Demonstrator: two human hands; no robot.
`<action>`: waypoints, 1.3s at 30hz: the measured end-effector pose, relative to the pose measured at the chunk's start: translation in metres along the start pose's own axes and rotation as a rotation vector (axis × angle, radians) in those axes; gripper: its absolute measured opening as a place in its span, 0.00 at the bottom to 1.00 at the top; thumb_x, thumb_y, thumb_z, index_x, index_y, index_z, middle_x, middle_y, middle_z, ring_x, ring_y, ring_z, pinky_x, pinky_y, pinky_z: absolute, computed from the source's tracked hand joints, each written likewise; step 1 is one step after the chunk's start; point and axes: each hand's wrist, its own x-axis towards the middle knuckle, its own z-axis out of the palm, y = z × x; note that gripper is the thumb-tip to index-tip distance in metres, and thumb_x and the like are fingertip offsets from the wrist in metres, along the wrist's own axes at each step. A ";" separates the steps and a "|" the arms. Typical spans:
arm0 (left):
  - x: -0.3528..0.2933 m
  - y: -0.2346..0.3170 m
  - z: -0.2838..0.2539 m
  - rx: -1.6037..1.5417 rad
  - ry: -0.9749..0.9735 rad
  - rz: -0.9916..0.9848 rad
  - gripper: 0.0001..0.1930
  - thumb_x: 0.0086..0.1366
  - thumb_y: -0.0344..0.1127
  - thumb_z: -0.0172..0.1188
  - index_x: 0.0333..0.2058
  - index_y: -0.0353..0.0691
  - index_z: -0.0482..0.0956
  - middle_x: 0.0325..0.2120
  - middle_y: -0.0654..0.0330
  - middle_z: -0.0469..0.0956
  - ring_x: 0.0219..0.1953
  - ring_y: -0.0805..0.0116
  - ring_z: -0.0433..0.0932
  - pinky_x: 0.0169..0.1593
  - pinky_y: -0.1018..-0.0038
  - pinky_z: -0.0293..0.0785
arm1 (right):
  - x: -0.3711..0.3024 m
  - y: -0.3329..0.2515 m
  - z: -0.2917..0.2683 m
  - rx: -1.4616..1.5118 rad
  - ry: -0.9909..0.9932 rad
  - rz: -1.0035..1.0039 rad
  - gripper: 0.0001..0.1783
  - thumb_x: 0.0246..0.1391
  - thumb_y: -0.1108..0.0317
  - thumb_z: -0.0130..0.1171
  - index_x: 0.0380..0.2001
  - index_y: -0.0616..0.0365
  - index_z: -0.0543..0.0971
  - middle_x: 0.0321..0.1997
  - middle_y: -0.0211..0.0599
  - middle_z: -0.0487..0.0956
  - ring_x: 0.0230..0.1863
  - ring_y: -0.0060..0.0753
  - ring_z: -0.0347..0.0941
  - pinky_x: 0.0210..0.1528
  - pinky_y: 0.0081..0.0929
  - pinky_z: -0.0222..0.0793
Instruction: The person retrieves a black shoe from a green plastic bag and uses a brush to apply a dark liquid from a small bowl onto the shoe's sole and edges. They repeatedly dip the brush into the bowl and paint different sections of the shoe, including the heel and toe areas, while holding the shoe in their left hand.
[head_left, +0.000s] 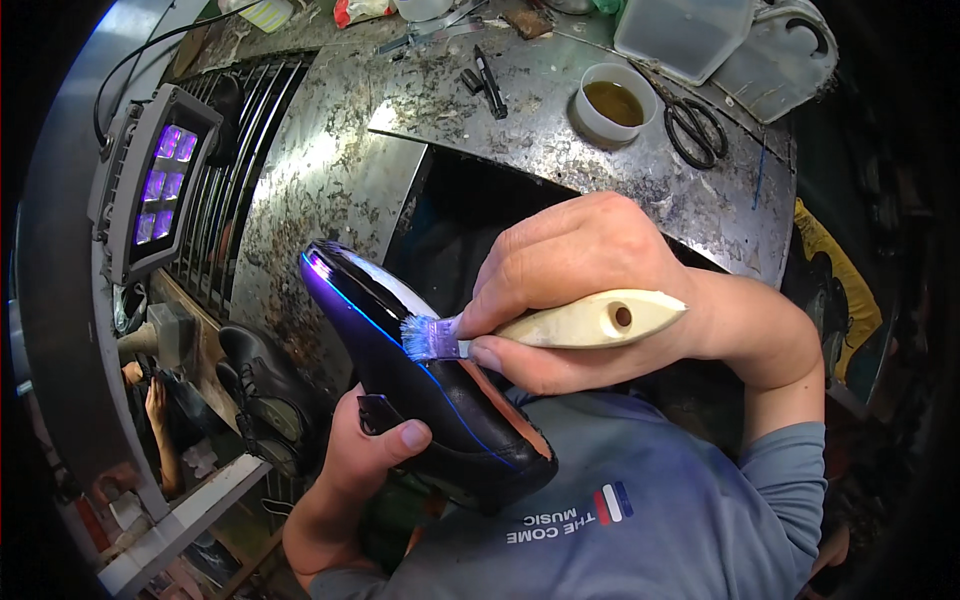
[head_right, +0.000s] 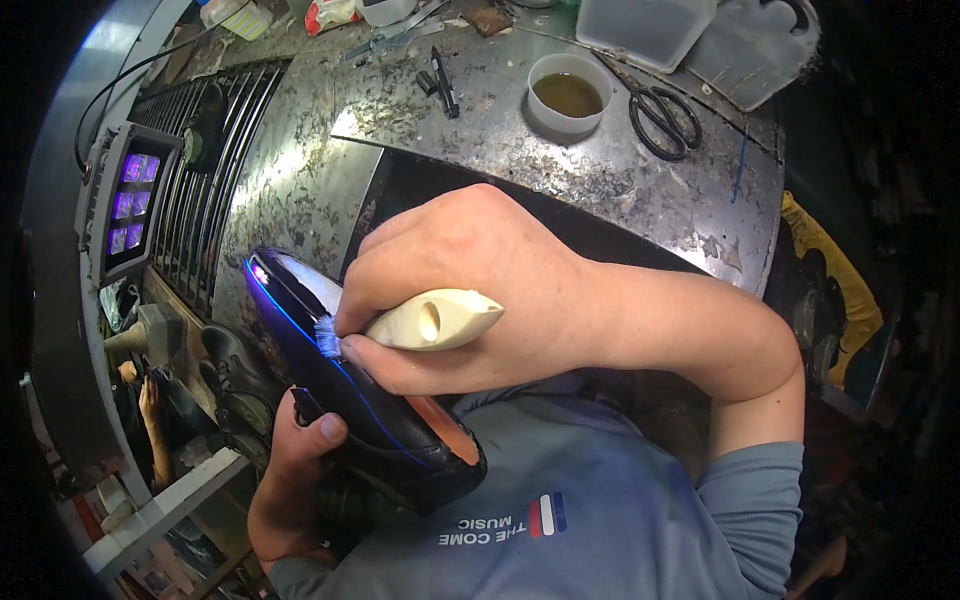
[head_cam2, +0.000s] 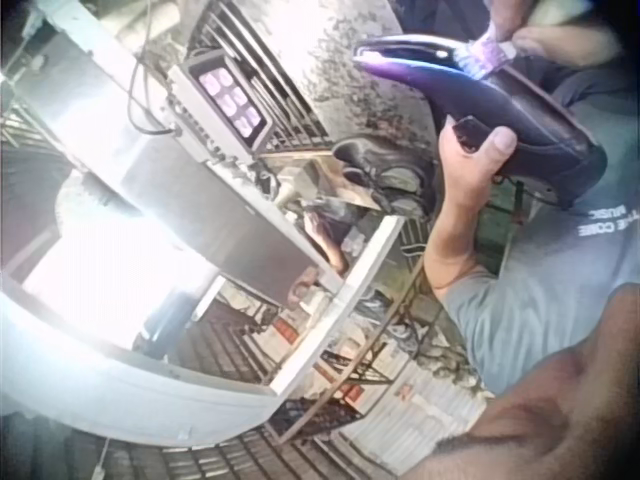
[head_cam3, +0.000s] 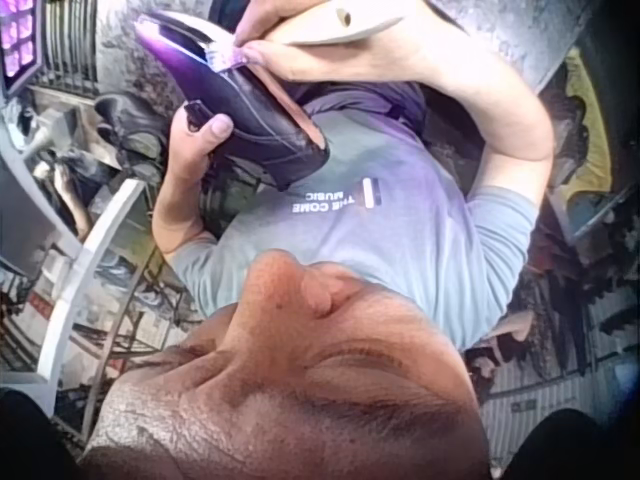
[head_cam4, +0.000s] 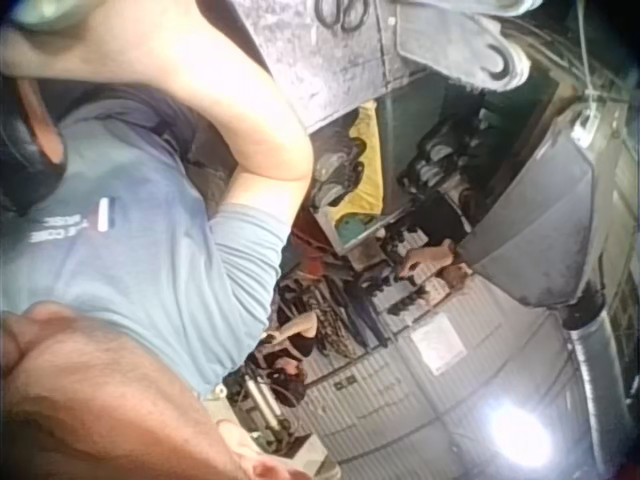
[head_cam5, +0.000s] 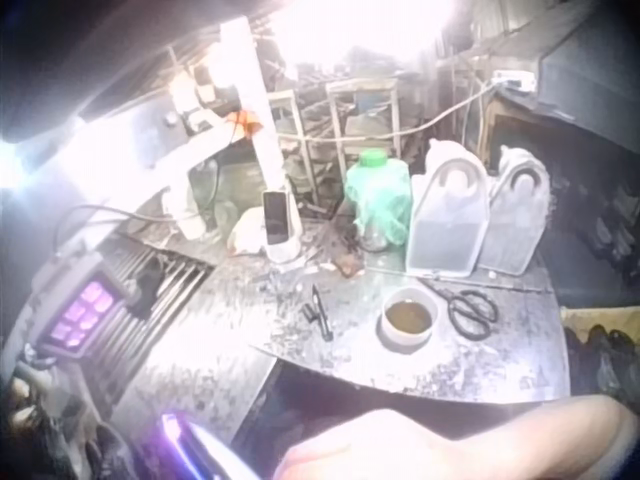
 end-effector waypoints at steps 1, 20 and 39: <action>0.000 -0.001 0.000 -0.023 0.004 -0.007 0.38 0.59 0.46 0.74 0.59 0.27 0.70 0.49 0.51 0.81 0.51 0.63 0.82 0.58 0.67 0.77 | -0.002 0.001 0.003 0.001 0.013 0.021 0.05 0.48 0.70 0.70 0.29 0.57 0.84 0.26 0.36 0.82 0.27 0.41 0.81 0.29 0.33 0.77; 0.012 -0.005 -0.001 -0.042 -0.007 0.106 0.38 0.61 0.48 0.70 0.62 0.27 0.68 0.52 0.50 0.79 0.54 0.61 0.80 0.61 0.64 0.74 | -0.016 -0.001 0.003 0.076 -0.078 0.106 0.05 0.50 0.68 0.70 0.29 0.53 0.84 0.27 0.35 0.83 0.29 0.42 0.81 0.31 0.33 0.77; 0.003 -0.051 -0.022 -0.113 0.169 0.245 0.31 0.73 0.50 0.60 0.61 0.29 0.68 0.52 0.50 0.80 0.51 0.58 0.82 0.57 0.61 0.79 | -0.049 0.094 -0.139 -1.140 0.043 0.636 0.12 0.54 0.58 0.68 0.39 0.50 0.88 0.40 0.39 0.86 0.44 0.45 0.83 0.47 0.38 0.79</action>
